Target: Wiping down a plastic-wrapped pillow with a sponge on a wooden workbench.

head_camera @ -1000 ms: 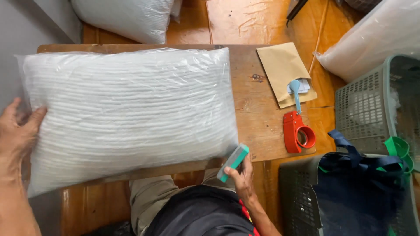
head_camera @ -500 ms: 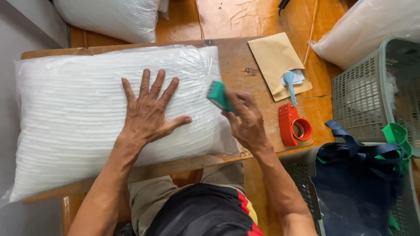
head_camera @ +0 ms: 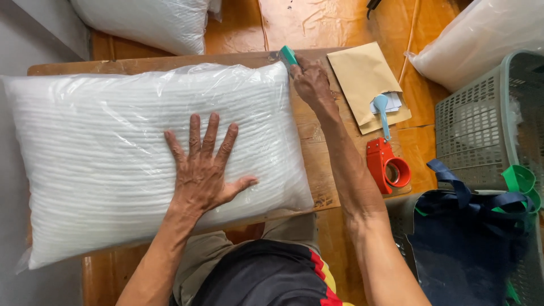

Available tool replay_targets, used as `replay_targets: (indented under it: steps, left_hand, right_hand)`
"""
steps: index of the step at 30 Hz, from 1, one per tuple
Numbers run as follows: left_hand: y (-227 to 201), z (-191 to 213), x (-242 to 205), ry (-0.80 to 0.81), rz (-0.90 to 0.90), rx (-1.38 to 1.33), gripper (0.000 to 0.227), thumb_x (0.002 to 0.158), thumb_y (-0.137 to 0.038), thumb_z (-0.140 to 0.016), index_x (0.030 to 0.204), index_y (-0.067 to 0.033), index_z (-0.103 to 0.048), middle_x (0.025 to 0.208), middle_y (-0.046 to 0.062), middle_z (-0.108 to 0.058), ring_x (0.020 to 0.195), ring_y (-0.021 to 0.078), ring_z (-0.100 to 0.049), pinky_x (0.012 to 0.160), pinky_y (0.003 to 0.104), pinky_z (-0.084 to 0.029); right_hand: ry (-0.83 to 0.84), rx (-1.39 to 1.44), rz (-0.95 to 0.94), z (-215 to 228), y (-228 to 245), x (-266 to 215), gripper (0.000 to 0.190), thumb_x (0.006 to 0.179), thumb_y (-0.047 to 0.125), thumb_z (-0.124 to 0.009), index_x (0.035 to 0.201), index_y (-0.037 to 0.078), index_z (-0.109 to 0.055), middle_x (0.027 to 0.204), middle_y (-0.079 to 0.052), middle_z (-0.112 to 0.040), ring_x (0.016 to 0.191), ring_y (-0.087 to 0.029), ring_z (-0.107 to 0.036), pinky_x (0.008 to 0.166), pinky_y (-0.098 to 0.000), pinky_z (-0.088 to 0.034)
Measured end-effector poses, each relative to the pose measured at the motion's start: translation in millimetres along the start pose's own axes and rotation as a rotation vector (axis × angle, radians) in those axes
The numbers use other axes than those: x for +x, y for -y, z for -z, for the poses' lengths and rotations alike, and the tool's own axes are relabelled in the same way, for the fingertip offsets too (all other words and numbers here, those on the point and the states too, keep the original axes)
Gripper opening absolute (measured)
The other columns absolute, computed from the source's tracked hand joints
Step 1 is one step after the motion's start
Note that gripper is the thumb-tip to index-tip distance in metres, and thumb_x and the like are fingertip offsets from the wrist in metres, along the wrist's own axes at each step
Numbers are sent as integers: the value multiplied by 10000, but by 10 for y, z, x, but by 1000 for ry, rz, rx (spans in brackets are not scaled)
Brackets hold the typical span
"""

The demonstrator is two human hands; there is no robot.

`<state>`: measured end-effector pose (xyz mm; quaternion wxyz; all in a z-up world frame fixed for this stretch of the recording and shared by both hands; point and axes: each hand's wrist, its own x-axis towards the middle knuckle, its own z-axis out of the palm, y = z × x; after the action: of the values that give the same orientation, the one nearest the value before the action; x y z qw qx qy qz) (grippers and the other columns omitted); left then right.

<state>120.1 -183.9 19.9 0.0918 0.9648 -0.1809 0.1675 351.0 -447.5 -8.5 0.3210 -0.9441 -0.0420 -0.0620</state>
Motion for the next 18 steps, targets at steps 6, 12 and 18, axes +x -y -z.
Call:
replay_targets:
  steps: [6,12,18]
  left_hand:
    - [-10,-18,-34,-16,-1,9,1167,801,-937,-544,1658,-203,-247,1708,169,-129,1554,462,-37,1121,834,-18]
    - [-46,-29,-107,-22,-10,26,1157,822,-942,-522,1660,-199,-234,1708,171,-122,1554,473,-49,1123,837,-32]
    - [-51,-11,-129,-39,-5,20,1187,775,-953,-554,1651,-208,-258,1706,169,-150,1557,467,-65,1127,837,-43]
  right_hand:
    - [501,-83,-3,710,1095,-376,488,1050,301,-458,1525,192,-492,1319,-161,-509,1117,-327,-572,964,-490,-484]
    - [421,-258,15,401,768,132,375,962,131,-405,1227,182,-666,1078,-178,-558,1033,-366,-525,888,-529,-446]
    - [614,-153,102,713,1026,-86,460,979,291,-566,1422,167,-590,1441,-78,-592,1219,-242,-586,1028,-395,-415]
